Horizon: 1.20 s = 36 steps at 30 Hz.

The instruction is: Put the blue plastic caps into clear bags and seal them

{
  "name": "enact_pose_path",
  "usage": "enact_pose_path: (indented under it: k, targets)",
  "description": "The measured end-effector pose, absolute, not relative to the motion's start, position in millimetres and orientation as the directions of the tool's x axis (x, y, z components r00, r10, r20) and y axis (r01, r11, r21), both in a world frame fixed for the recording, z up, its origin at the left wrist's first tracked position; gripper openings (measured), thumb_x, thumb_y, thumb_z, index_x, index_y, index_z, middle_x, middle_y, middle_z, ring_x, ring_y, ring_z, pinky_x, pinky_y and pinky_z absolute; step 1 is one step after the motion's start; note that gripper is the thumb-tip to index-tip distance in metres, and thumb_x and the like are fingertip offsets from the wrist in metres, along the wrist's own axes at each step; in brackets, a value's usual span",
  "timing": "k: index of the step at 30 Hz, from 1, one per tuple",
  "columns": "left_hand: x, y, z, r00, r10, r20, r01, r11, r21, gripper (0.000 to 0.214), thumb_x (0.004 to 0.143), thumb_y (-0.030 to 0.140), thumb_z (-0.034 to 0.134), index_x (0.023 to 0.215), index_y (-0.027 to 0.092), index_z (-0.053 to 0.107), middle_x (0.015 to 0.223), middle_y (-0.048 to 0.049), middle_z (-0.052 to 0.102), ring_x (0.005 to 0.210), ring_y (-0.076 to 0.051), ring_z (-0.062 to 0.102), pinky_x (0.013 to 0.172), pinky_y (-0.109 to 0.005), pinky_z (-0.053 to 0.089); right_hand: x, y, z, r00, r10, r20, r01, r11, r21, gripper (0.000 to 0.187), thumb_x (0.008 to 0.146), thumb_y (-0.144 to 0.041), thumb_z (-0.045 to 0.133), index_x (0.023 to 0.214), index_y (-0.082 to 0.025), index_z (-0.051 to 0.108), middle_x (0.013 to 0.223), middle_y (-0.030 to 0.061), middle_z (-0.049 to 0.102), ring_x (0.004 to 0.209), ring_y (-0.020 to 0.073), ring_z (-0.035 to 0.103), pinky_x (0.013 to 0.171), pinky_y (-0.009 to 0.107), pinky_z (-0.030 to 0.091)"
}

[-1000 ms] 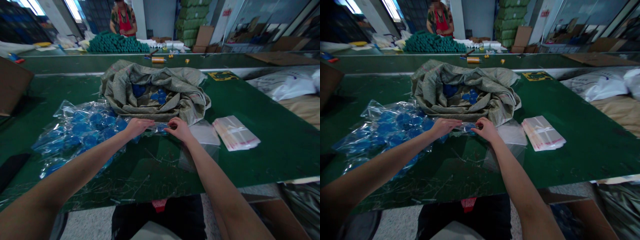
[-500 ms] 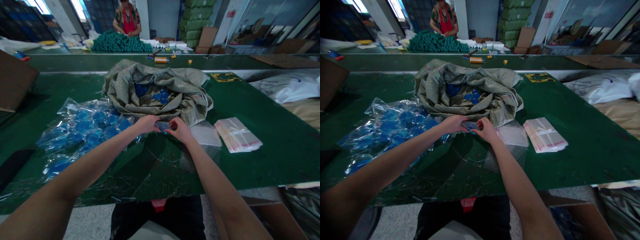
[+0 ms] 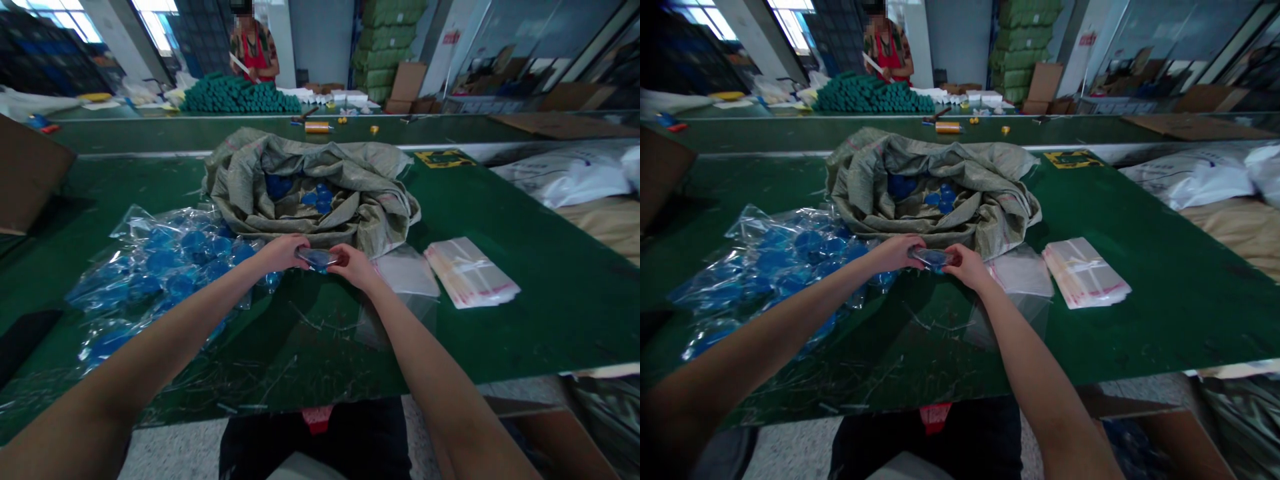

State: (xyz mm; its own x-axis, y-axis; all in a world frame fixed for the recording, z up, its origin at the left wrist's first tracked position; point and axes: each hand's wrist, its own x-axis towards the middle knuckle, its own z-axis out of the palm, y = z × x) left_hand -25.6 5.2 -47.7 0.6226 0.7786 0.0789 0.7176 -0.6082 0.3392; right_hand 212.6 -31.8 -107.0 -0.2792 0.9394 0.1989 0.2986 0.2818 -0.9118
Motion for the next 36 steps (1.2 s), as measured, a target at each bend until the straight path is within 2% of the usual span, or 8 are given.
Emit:
enact_pose_path:
  k: [7, 13, 20, 25, 29, 32, 34, 36]
  targets:
    - [-32.3, 3.2, -47.1, 0.689, 0.723, 0.055, 0.662, -0.658, 0.358, 0.033, 0.069, 0.030, 0.076, 0.097, 0.020, 0.062, 0.087, -0.0014, 0.067, 0.078, -0.018, 0.062, 0.064, -0.024, 0.041, 207.7, -36.9, -96.0, -0.342, 0.910, 0.235, 0.432, 0.374, -0.821, 0.025, 0.069, -0.022, 0.077, 0.091, -0.020, 0.065, 0.084, 0.0000, 0.070, 0.072, 0.0147, 0.065, 0.069, 0.029, 0.053]
    - [-39.4, -4.6, -45.7, 0.703, 0.710, 0.030, 0.626, -0.639, 0.448, 0.021, 0.078, 0.024, 0.066, 0.098, 0.020, 0.062, 0.079, 0.0004, 0.069, 0.069, -0.015, 0.062, 0.061, -0.023, 0.041, 202.3, -36.9, -96.7, -0.431, 0.858, 0.281, 0.425, 0.467, -0.775, 0.051, 0.068, -0.019, 0.080, 0.114, -0.024, 0.059, 0.101, 0.0043, 0.073, 0.082, 0.0177, 0.066, 0.078, 0.034, 0.052]
    - [-40.5, -19.1, -32.1, 0.675, 0.736, 0.052, 0.585, -0.576, 0.571, 0.023, 0.075, 0.022, 0.069, 0.097, 0.018, 0.061, 0.084, -0.0001, 0.072, 0.072, -0.015, 0.066, 0.065, -0.024, 0.048, 198.5, -44.2, -88.9, -0.479, 0.842, 0.251, 0.392, 0.460, -0.797, 0.056, 0.068, -0.027, 0.082, 0.118, -0.026, 0.059, 0.092, 0.0014, 0.073, 0.076, 0.0166, 0.064, 0.073, 0.032, 0.050]
    - [-92.9, -22.1, -2.7, 0.467, 0.857, 0.218, 0.653, -0.500, 0.569, 0.028, 0.077, 0.038, 0.068, 0.095, 0.017, 0.062, 0.085, -0.0028, 0.072, 0.075, -0.019, 0.067, 0.068, -0.031, 0.054, 208.3, -46.4, -61.4, -0.298, 0.878, 0.376, 0.227, 0.448, -0.865, 0.066, 0.070, -0.036, 0.080, 0.128, -0.025, 0.051, 0.099, 0.0039, 0.071, 0.074, 0.0151, 0.062, 0.064, 0.029, 0.049]
    - [-183.1, -15.9, 25.0, 0.170, 0.862, 0.478, 0.851, -0.373, 0.369, 0.030, 0.080, 0.045, 0.064, 0.098, 0.021, 0.065, 0.091, -0.0053, 0.071, 0.089, -0.027, 0.066, 0.077, -0.039, 0.055, 236.5, -43.0, -25.7, 0.151, 0.849, 0.507, -0.004, 0.513, -0.858, 0.042, 0.088, -0.047, 0.058, 0.124, -0.026, 0.049, 0.086, 0.0021, 0.064, 0.066, 0.0126, 0.058, 0.055, 0.026, 0.045]
    - [-204.4, -24.3, 41.1, 0.024, 0.929, 0.369, 0.977, -0.100, 0.188, 0.026, 0.083, 0.038, 0.057, 0.099, 0.020, 0.066, 0.094, -0.0105, 0.071, 0.098, -0.036, 0.064, 0.082, -0.053, 0.053, 261.1, -45.3, 1.2, 0.344, 0.804, 0.484, -0.170, 0.561, -0.810, 0.029, 0.090, -0.048, 0.054, 0.109, -0.027, 0.053, 0.070, -0.0025, 0.052, 0.055, 0.0104, 0.050, 0.046, 0.023, 0.036]
    - [-172.8, -41.6, 43.3, -0.028, 0.964, 0.263, 0.999, 0.034, -0.020, 0.031, 0.086, 0.031, 0.050, 0.109, 0.016, 0.065, 0.114, -0.0162, 0.067, 0.098, -0.039, 0.065, 0.079, -0.059, 0.052, 272.9, -49.0, 15.2, 0.396, 0.799, 0.452, -0.283, 0.575, -0.768, 0.030, 0.087, -0.052, 0.057, 0.101, -0.026, 0.056, 0.065, -0.0051, 0.048, 0.050, 0.0086, 0.045, 0.042, 0.021, 0.033]
    - [-109.6, -65.5, 32.8, 0.155, 0.963, 0.221, 0.988, -0.151, -0.035, 0.038, 0.091, 0.026, 0.041, 0.123, 0.017, 0.060, 0.134, -0.0140, 0.059, 0.098, -0.033, 0.067, 0.082, -0.053, 0.054, 278.4, -52.6, 24.8, 0.410, 0.811, 0.417, -0.381, 0.568, -0.730, 0.031, 0.084, -0.053, 0.061, 0.094, -0.024, 0.057, 0.062, -0.0070, 0.046, 0.046, 0.0069, 0.042, 0.040, 0.021, 0.030]
